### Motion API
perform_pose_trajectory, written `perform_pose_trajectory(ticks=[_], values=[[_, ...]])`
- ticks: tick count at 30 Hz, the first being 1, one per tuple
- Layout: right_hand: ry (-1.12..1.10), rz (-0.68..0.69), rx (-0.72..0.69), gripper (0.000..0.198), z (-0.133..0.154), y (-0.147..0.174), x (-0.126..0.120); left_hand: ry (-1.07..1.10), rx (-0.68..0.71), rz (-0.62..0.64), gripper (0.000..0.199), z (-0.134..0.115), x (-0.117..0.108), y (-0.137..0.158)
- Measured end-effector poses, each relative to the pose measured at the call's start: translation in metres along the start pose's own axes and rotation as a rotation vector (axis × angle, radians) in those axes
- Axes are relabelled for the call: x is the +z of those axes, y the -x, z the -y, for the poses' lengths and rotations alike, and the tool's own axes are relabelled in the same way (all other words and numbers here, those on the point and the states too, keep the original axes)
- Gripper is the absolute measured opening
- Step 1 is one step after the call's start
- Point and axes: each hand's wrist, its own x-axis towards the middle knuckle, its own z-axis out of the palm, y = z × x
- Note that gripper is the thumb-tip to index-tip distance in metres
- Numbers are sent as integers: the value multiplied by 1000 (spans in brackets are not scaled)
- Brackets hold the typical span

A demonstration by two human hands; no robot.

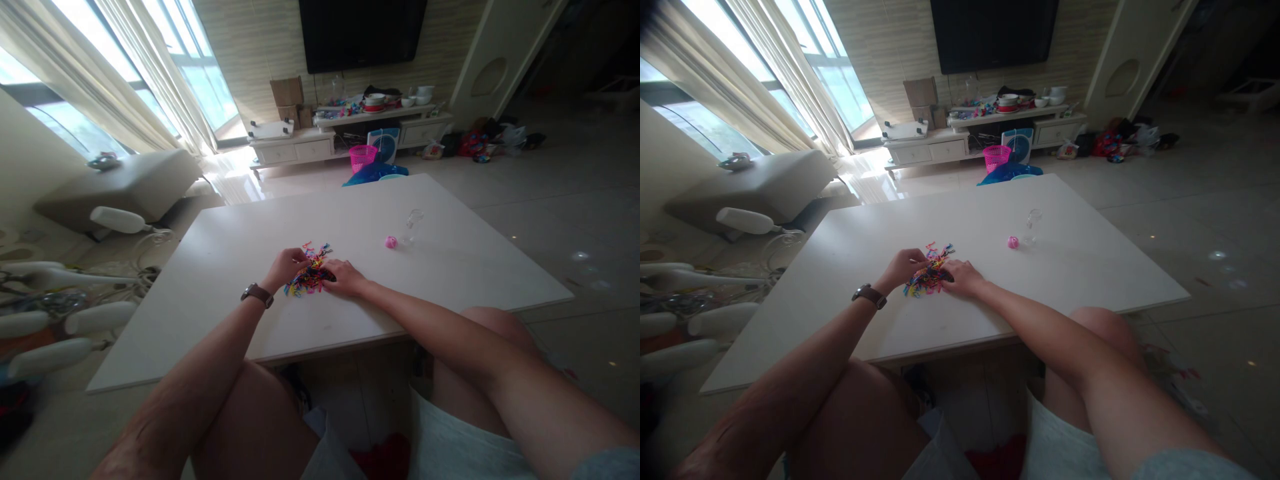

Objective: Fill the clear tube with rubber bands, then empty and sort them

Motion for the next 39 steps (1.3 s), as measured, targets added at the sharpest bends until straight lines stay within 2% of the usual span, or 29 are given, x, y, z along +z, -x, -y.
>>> perform_pose_trajectory(ticks=[7, 27, 33, 39], values=[[4, -8, -3, 37, -1, 0, 1, 0, 23, 0, 25, -1, -1, 0], [-8, -11, -12, 37, -5, 0, 4, -63, -20, 36, 42, -7, -2, 1], [-13, -13, -19, 38, -5, 0, 4, -38, 29, 41, 37, -2, 0, -1], [-7, -6, -18, 39, -5, 0, 4, -3, 17, 47, 31, -2, 2, -1]])
